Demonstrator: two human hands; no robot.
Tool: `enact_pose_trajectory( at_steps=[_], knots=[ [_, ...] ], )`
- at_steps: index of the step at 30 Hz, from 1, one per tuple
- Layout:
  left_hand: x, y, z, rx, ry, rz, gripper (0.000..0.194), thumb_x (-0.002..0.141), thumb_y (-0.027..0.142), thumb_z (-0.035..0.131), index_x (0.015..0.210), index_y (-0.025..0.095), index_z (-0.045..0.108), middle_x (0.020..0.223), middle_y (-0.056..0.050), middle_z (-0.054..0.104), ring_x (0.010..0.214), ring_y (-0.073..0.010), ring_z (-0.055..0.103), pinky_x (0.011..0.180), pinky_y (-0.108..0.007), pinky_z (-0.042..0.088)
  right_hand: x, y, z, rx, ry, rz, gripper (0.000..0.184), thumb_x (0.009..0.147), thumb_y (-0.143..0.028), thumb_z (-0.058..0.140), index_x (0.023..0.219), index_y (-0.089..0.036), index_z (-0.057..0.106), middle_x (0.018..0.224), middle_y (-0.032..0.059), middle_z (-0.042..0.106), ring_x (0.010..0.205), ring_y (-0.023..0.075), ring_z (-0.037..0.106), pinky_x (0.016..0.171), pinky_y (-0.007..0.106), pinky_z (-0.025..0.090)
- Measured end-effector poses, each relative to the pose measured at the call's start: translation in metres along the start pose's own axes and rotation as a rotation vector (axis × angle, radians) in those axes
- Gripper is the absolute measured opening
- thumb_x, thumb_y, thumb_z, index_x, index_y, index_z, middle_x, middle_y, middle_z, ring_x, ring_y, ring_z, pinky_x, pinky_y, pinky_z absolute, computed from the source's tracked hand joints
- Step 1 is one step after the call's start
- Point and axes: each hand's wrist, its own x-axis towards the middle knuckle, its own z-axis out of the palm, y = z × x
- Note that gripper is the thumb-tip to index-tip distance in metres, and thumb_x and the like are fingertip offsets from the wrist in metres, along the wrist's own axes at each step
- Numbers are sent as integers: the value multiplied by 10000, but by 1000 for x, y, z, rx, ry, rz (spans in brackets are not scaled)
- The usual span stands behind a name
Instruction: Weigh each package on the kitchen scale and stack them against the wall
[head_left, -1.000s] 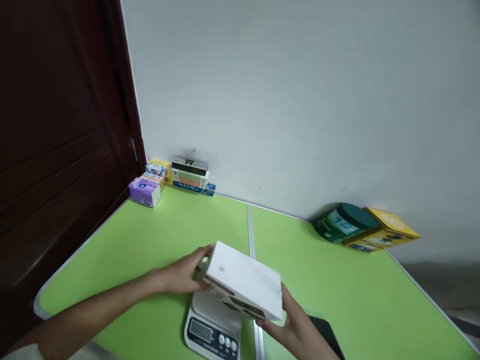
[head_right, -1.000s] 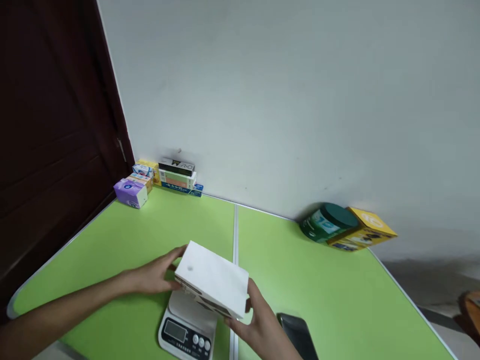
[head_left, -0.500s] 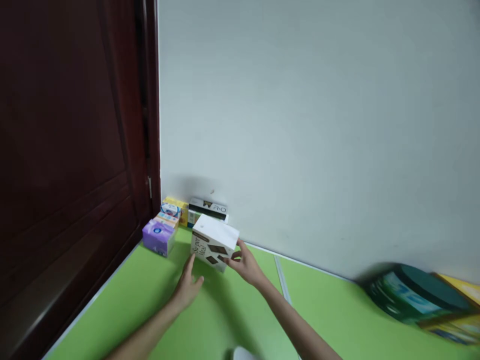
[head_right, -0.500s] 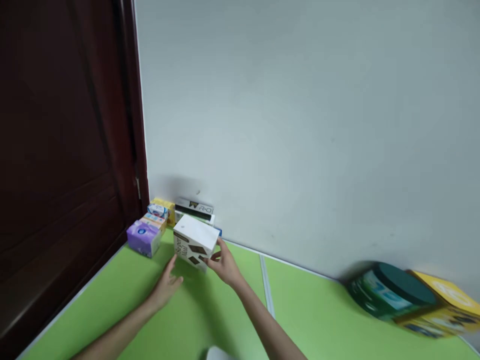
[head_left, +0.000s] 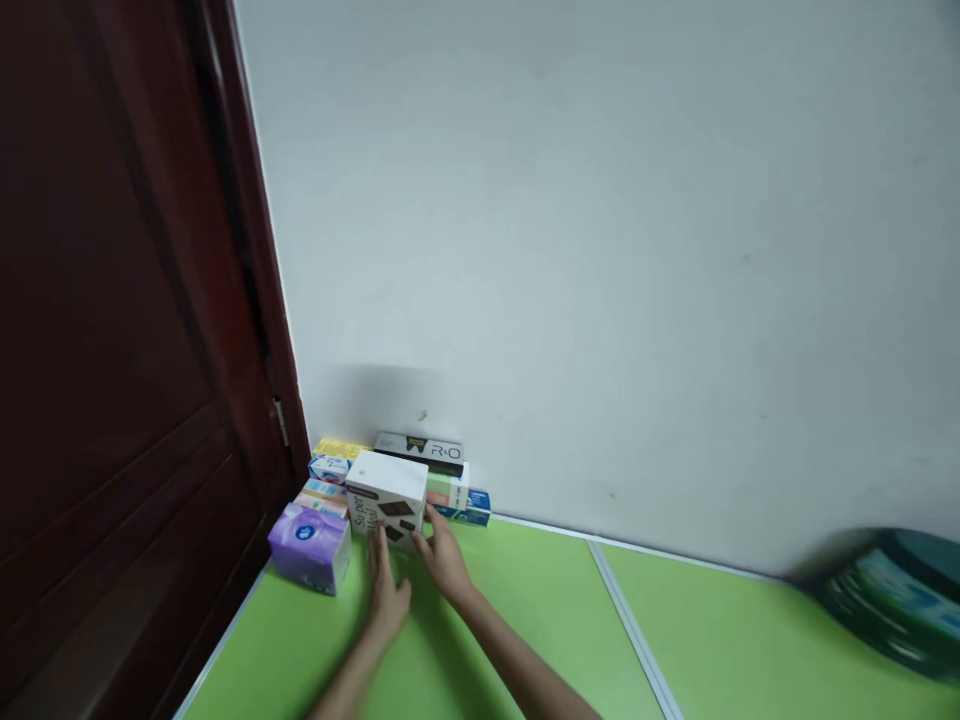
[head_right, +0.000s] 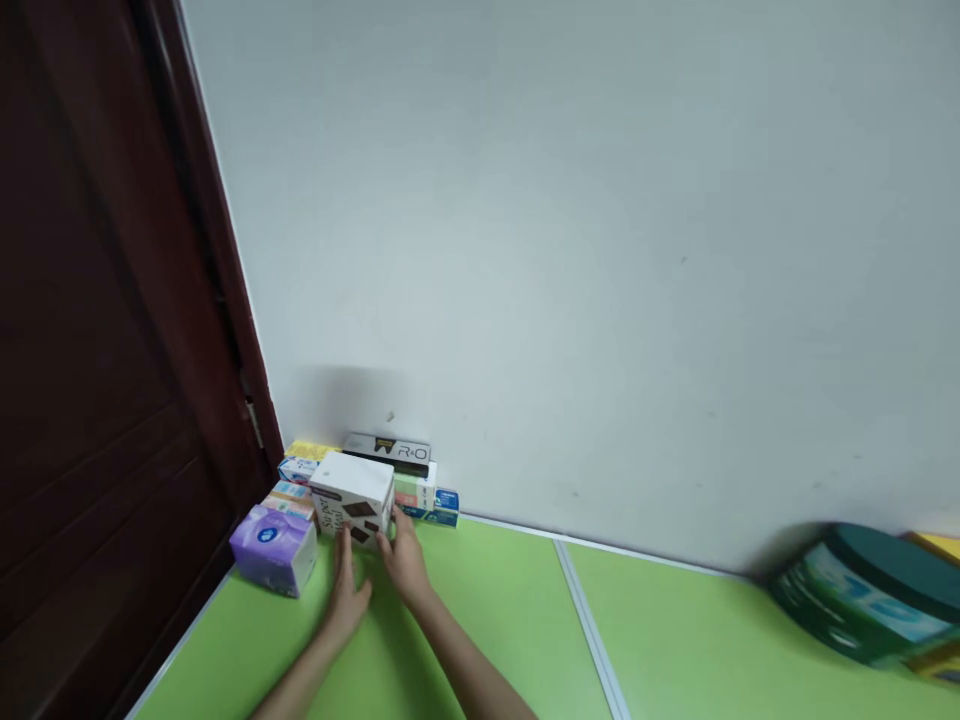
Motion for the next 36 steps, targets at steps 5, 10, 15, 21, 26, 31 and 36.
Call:
enact_pose_trajectory(
  at_steps=[5,10,15,21,26,31,36],
  knots=[
    [0,5,4,64,112,-47,893,699,58,494,1437,179,5,1549,-139,-48,1411,-226,-52,1150,-397,163,2,-10,3,-20,37,113,561,833,-198,464,1380,-161,344,1355,137,466,1230,260,472,1027,393,389],
    [2,18,-7,149,40,-103,954,711,50,510,1429,231,-92,1548,-137,-54,1408,-239,-56,1141,-438,185,0,-24,-5,-17,-50,201,563,866,-187,450,1410,-173,306,1372,128,463,1248,241,464,1015,355,388],
    [-14,35,-23,212,-51,-86,894,751,65,482,1438,278,-48,1553,-77,73,1417,-216,-11,1144,-469,169,-14,-33,-37,-3,-190,274,575,795,-139,536,1355,-117,408,1303,165,538,1173,283,531,960,413,427],
    [-82,95,-4,235,-484,133,441,760,158,502,1195,154,570,1389,-124,453,1353,-265,308,1136,-440,208,-107,-37,-119,47,-456,191,289,736,-151,609,998,-219,710,973,15,730,879,201,669,837,306,492],
    [-126,173,45,184,-808,190,301,781,323,538,1035,237,675,1290,-85,556,1282,-300,407,1090,-534,252,-190,-25,-212,94,-480,181,298,799,-217,557,1067,-214,687,990,26,723,871,192,658,809,290,486],
    [-152,240,137,41,-949,271,379,778,338,562,1144,263,618,1354,-69,501,1259,-299,440,1083,-520,273,-250,13,-309,327,-211,267,281,796,-290,563,1008,-151,683,863,49,718,797,180,651,799,320,497],
    [-141,305,266,-55,-896,383,681,712,187,588,1361,162,387,1431,-129,398,1308,-271,383,1107,-431,256,-269,82,-400,355,318,352,377,718,-308,592,1065,-161,601,945,87,688,858,202,649,793,362,507]
  ],
)
